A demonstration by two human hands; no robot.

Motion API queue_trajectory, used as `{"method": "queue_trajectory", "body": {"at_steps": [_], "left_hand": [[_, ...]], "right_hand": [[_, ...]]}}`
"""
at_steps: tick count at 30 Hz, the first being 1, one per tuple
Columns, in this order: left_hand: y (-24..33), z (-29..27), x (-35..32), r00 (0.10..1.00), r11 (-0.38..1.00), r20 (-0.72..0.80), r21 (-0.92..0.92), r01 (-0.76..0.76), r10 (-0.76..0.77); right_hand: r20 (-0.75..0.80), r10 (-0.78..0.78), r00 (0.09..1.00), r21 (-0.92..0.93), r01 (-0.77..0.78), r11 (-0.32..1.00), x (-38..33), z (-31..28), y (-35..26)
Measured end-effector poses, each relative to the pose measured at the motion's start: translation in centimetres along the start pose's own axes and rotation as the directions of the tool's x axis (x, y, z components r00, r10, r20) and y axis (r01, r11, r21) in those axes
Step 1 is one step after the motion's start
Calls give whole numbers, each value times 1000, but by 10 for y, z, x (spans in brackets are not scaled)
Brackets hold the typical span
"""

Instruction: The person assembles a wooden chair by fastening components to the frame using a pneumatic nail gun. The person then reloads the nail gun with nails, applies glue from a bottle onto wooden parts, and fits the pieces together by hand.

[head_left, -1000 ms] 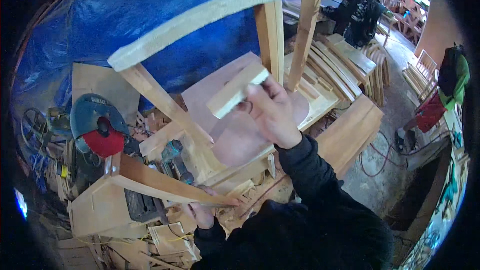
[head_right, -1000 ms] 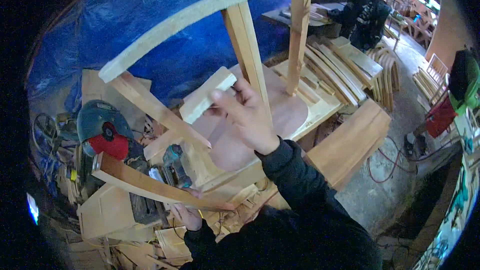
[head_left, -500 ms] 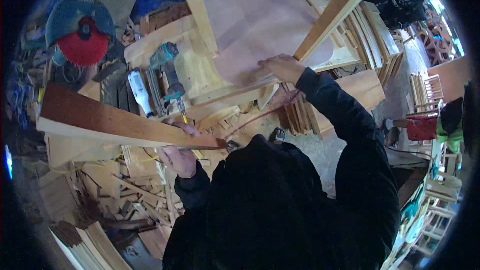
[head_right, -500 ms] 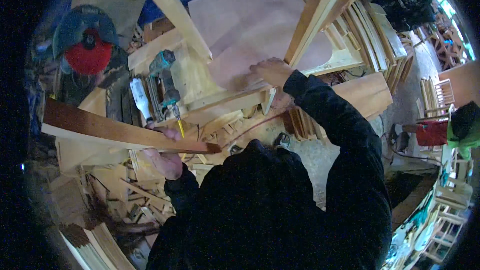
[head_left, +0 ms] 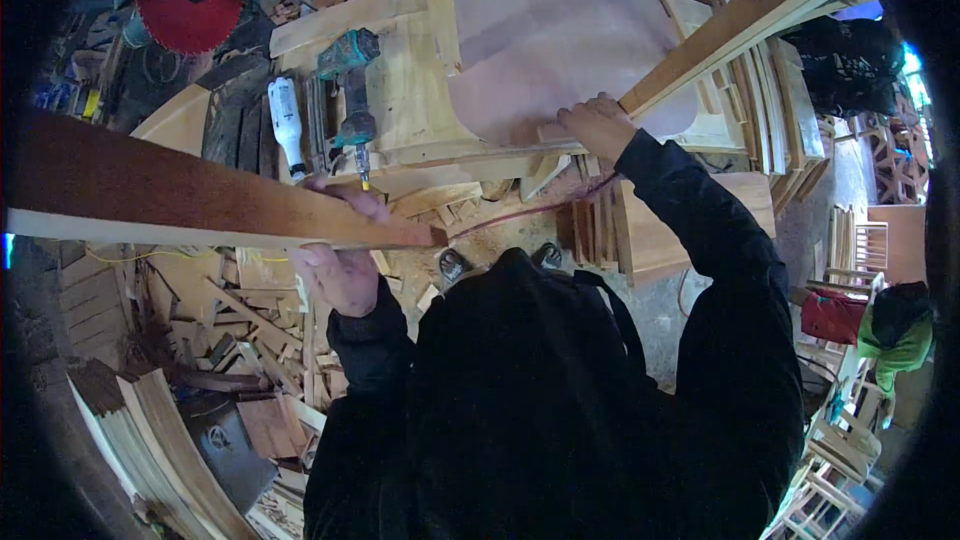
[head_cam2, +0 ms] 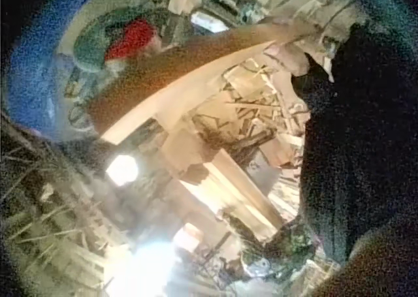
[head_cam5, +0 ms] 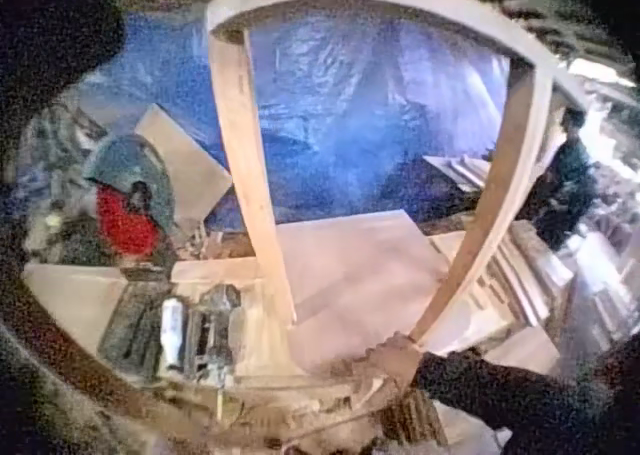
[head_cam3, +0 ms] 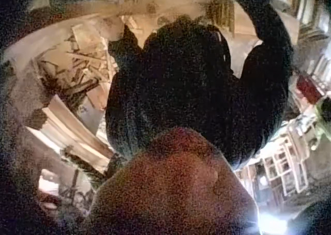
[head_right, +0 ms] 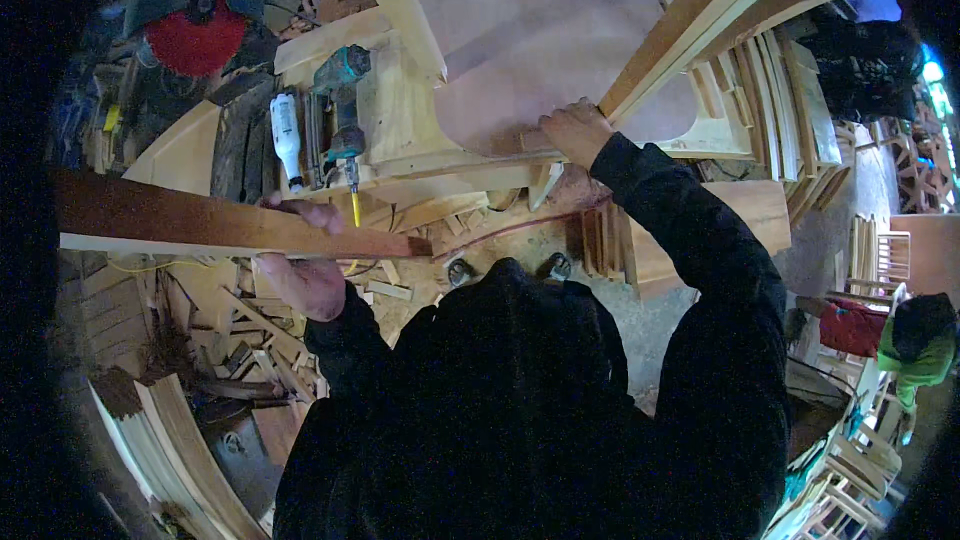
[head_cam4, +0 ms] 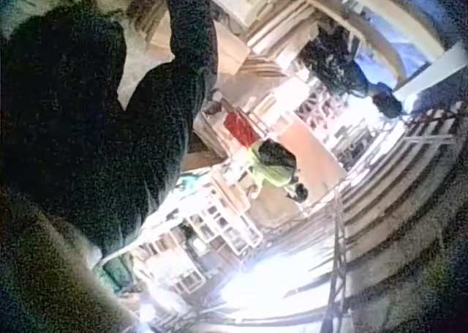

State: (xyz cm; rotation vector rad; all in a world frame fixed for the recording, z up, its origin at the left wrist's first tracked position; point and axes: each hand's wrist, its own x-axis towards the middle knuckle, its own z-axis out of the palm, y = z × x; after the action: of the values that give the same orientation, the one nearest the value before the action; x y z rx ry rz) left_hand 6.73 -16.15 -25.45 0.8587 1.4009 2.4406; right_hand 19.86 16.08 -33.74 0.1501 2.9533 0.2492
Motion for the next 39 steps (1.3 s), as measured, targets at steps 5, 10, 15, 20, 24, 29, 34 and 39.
{"method": "queue_trajectory", "body": {"at_steps": [5,10,15,20,24,29,34,39], "left_hand": [[1,26,15,990,993,86,1,-114,114],[2,40,26,974,985,145,-41,-170,174],[-1,44,25,973,983,138,-47,-177,182],[-8,36,26,993,994,70,-49,-93,96],[-1,15,16,993,988,82,-132,-76,88],[-1,15,20,985,985,137,-149,-85,106],[-4,27,36,977,971,179,-228,-70,112],[-4,43,42,940,946,255,-289,-148,225]], "right_hand": [[87,-4,996,-78,10,997,-1,-8,-5],[-16,-87,996,53,87,995,0,-6,-4],[73,-89,993,-51,93,994,-1,-9,-2],[129,-89,988,-76,100,992,-8,-6,0],[-415,-47,908,124,107,987,-55,-63,-22],[-370,596,712,663,-247,707,-106,-60,17],[-182,706,684,910,-154,384,-62,1,10],[-210,695,687,909,-126,398,-85,-1,-7]]}}
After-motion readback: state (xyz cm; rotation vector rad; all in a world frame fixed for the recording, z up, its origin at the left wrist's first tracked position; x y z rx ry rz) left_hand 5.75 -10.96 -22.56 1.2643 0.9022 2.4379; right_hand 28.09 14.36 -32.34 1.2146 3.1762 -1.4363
